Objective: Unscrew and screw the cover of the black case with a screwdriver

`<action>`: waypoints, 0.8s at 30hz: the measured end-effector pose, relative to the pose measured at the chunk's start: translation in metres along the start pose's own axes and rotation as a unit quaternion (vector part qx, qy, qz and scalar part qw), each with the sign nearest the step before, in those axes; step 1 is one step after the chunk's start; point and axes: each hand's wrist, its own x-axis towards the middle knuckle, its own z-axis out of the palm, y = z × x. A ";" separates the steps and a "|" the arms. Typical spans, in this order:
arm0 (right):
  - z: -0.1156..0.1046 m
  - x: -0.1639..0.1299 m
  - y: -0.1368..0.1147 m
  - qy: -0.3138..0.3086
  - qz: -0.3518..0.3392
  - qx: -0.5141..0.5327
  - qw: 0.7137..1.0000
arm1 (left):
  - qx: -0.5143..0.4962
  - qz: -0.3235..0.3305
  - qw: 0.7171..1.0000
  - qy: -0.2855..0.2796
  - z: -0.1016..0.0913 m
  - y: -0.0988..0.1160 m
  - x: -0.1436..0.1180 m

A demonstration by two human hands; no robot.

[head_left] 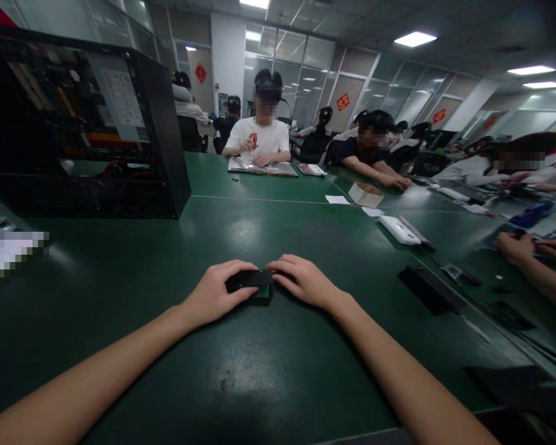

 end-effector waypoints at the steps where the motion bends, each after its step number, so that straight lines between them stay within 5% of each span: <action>1: -0.001 0.000 0.001 0.000 0.006 -0.001 1.000 | -0.030 -0.023 0.999 0.023 0.000 0.000 0.001; 9: -0.005 -0.001 0.003 -0.017 0.079 -0.057 0.995 | -0.210 -0.106 0.962 0.138 0.001 -0.009 0.009; 16: 0.002 0.008 -0.016 -0.057 0.051 -0.128 0.989 | -0.370 -0.192 0.879 0.231 0.000 -0.018 0.014; 21: 0.008 0.013 -0.038 0.025 0.034 -0.010 0.999 | -0.337 -0.179 0.898 0.218 -0.001 -0.021 0.012; 24: 0.018 0.016 -0.059 -0.002 0.038 0.011 0.999 | -0.314 -0.168 0.914 0.192 0.000 -0.020 0.011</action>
